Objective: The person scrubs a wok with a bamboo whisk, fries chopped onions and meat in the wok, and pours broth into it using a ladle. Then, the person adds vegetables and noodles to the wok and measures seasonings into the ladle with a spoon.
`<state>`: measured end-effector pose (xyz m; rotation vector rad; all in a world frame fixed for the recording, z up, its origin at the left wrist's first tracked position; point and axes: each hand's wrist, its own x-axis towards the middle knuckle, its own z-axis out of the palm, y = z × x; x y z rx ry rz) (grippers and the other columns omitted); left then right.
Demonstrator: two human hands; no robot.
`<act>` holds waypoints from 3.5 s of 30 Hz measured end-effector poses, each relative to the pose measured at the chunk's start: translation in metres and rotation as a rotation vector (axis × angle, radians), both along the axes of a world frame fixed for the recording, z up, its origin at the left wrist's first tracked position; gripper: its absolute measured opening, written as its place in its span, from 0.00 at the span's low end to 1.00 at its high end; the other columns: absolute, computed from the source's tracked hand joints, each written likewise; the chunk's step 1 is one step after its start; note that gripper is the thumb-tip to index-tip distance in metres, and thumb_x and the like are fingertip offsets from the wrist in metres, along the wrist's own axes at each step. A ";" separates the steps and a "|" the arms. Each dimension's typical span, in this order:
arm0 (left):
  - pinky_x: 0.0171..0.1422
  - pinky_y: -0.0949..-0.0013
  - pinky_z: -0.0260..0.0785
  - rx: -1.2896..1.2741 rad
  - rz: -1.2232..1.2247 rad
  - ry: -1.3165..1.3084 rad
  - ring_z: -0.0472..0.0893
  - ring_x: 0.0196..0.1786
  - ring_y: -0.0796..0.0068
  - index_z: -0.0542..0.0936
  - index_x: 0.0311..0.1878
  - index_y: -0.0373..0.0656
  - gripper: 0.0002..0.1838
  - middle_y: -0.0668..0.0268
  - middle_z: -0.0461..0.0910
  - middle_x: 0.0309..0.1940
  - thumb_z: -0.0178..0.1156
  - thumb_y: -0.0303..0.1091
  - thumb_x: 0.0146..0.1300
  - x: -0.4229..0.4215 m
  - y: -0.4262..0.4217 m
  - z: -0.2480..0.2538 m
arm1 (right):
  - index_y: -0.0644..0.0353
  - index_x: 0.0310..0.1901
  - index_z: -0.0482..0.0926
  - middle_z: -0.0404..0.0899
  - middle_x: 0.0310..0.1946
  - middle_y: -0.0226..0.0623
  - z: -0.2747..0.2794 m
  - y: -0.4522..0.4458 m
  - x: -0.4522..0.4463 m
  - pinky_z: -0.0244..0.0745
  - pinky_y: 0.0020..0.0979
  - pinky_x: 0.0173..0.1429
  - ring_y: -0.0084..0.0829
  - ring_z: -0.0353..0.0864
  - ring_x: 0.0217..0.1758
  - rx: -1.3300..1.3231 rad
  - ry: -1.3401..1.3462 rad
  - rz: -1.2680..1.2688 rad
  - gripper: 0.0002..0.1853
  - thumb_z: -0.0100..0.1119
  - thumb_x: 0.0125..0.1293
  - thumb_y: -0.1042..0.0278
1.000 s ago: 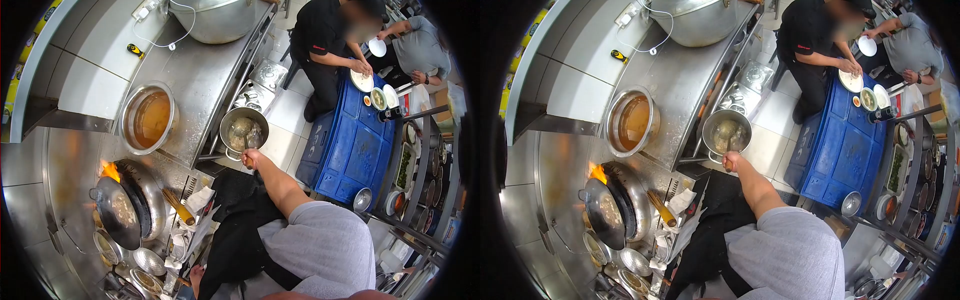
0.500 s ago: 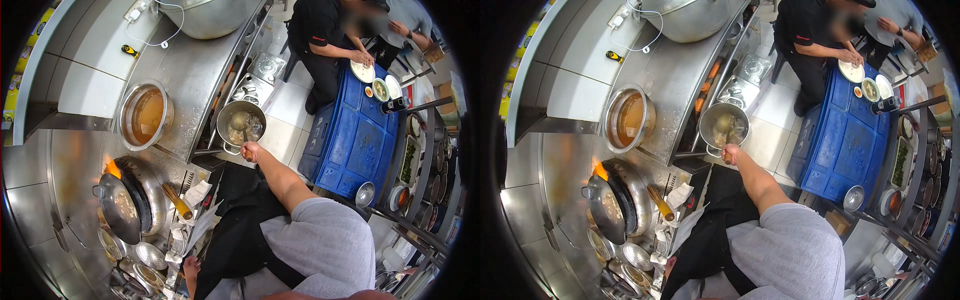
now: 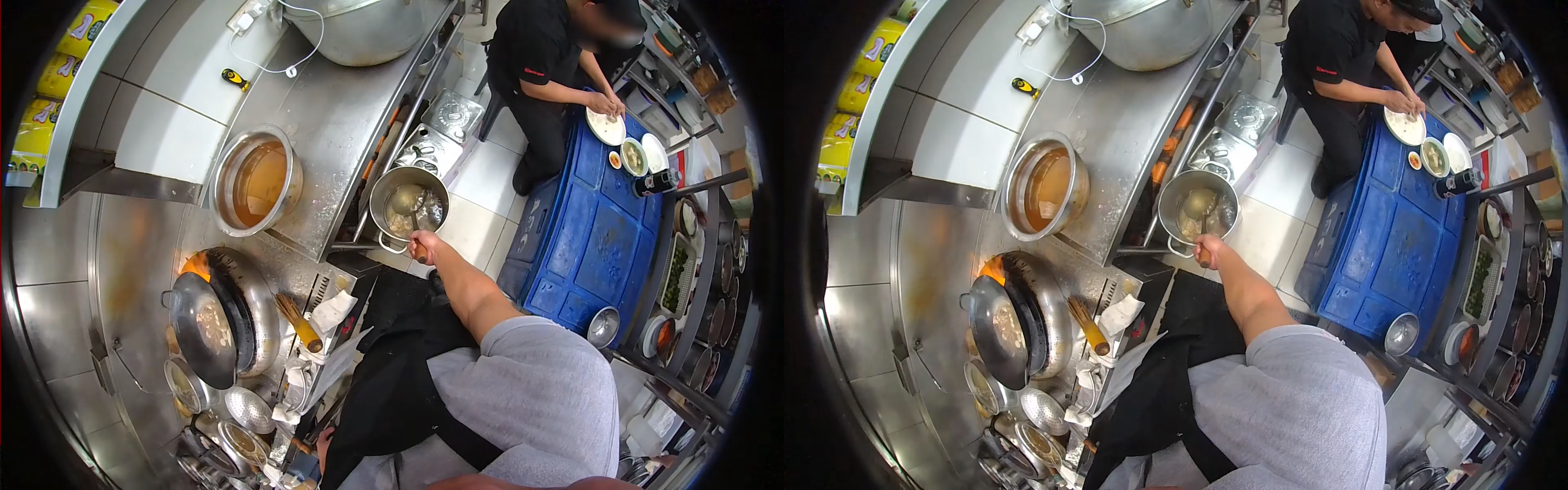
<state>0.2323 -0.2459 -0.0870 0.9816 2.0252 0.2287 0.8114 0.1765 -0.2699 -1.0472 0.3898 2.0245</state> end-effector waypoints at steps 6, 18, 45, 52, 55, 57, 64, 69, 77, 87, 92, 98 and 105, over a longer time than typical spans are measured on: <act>0.49 0.70 0.72 -0.048 0.120 -0.062 0.81 0.42 0.73 0.80 0.50 0.34 0.19 0.61 0.83 0.40 0.68 0.28 0.55 0.010 -0.006 0.005 | 0.51 0.32 0.62 0.64 0.17 0.24 0.008 -0.004 0.008 0.67 0.24 0.19 0.20 0.64 0.16 0.049 0.021 0.031 0.11 0.45 0.73 0.60; 0.32 0.75 0.71 -0.033 0.322 -0.175 0.79 0.30 0.77 0.75 0.52 0.34 0.23 0.62 0.81 0.32 0.69 0.20 0.52 0.092 0.066 0.069 | 0.57 0.30 0.66 0.65 0.16 0.29 -0.008 -0.039 0.026 0.65 0.28 0.21 0.23 0.65 0.16 0.114 0.003 0.106 0.07 0.46 0.68 0.72; 0.54 0.71 0.71 0.773 0.009 -0.222 0.80 0.49 0.75 0.77 0.52 0.35 0.11 0.61 0.81 0.45 0.50 0.22 0.69 0.037 0.287 0.101 | 0.59 0.56 0.70 0.66 0.22 0.28 0.359 -0.207 0.021 0.62 0.24 0.16 0.16 0.61 0.12 0.195 -0.434 0.313 0.16 0.50 0.67 0.73; 0.62 0.54 0.67 0.993 -0.110 0.380 0.75 0.54 0.49 0.79 0.49 0.42 0.16 0.53 0.79 0.46 0.55 0.21 0.56 -0.075 0.284 0.134 | 0.58 0.60 0.69 0.63 0.21 0.28 0.458 -0.231 -0.109 0.61 0.24 0.14 0.16 0.61 0.12 0.226 -0.328 0.389 0.19 0.48 0.67 0.72; 0.59 0.52 0.68 1.011 -0.125 0.273 0.75 0.52 0.49 0.80 0.46 0.43 0.16 0.54 0.77 0.45 0.56 0.21 0.53 -0.095 0.267 0.113 | 0.58 0.61 0.68 0.64 0.22 0.29 0.481 -0.231 -0.168 0.63 0.25 0.16 0.18 0.63 0.13 0.180 -0.186 0.405 0.20 0.47 0.66 0.73; 0.58 0.53 0.68 0.992 -0.143 0.281 0.75 0.51 0.49 0.80 0.45 0.42 0.16 0.55 0.77 0.46 0.57 0.21 0.52 -0.101 0.253 0.097 | 0.59 0.64 0.66 0.64 0.23 0.29 0.483 -0.231 -0.207 0.63 0.26 0.16 0.18 0.63 0.13 0.158 0.071 0.386 0.23 0.47 0.67 0.73; 0.55 0.54 0.70 1.077 -0.152 0.299 0.76 0.49 0.52 0.80 0.44 0.43 0.13 0.58 0.77 0.46 0.60 0.25 0.53 -0.101 0.236 0.094 | 0.62 0.67 0.63 0.63 0.24 0.24 0.466 -0.208 -0.343 0.63 0.22 0.15 0.13 0.63 0.14 0.336 0.344 0.581 0.24 0.48 0.71 0.70; 0.53 0.53 0.70 1.085 -0.117 0.451 0.77 0.46 0.54 0.79 0.43 0.44 0.08 0.57 0.77 0.42 0.58 0.32 0.61 -0.094 0.254 0.083 | 0.61 0.69 0.62 0.64 0.24 0.25 0.406 -0.153 -0.416 0.57 0.20 0.15 0.13 0.60 0.14 0.555 0.209 0.793 0.26 0.50 0.70 0.71; 0.46 0.50 0.72 1.108 -0.102 0.457 0.82 0.40 0.49 0.81 0.43 0.46 0.10 0.55 0.83 0.34 0.54 0.27 0.59 -0.108 0.269 0.037 | 0.58 0.76 0.41 0.77 0.50 0.66 0.276 -0.116 -0.444 0.72 0.46 0.59 0.55 0.80 0.51 1.645 -1.347 1.278 0.49 0.58 0.56 0.65; 0.60 0.65 0.69 1.233 0.032 -0.372 0.76 0.55 0.63 0.73 0.54 0.33 0.16 0.53 0.76 0.52 0.51 0.21 0.62 -0.212 0.325 -0.060 | 0.57 0.74 0.57 0.77 0.56 0.54 0.263 -0.272 -0.167 0.73 0.42 0.60 0.47 0.80 0.56 1.034 -1.393 1.061 0.38 0.56 0.67 0.49; 0.60 0.63 0.71 1.171 -0.093 0.156 0.78 0.54 0.60 0.75 0.57 0.35 0.15 0.51 0.78 0.53 0.53 0.23 0.67 0.035 0.261 0.169 | 0.59 0.70 0.61 0.82 0.46 0.51 0.220 -0.500 -0.010 0.80 0.39 0.38 0.39 0.86 0.35 0.203 -1.360 0.417 0.33 0.58 0.67 0.56; 0.69 0.60 0.64 1.302 -1.005 -0.571 0.75 0.61 0.60 0.71 0.61 0.33 0.20 0.54 0.75 0.56 0.50 0.21 0.64 0.336 0.304 0.226 | 0.60 0.69 0.62 0.79 0.33 0.39 0.212 -0.738 0.007 0.77 0.31 0.27 0.29 0.82 0.28 -0.163 -1.280 -0.567 0.29 0.55 0.69 0.65; 0.60 0.64 0.67 0.629 -2.066 -0.891 0.70 0.63 0.64 0.74 0.55 0.38 0.18 0.59 0.68 0.64 0.53 0.21 0.61 0.602 0.053 0.217 | 0.58 0.65 0.67 0.80 0.35 0.38 0.184 -0.825 -0.121 0.77 0.29 0.30 0.27 0.82 0.31 -0.399 -1.071 -1.105 0.23 0.54 0.70 0.65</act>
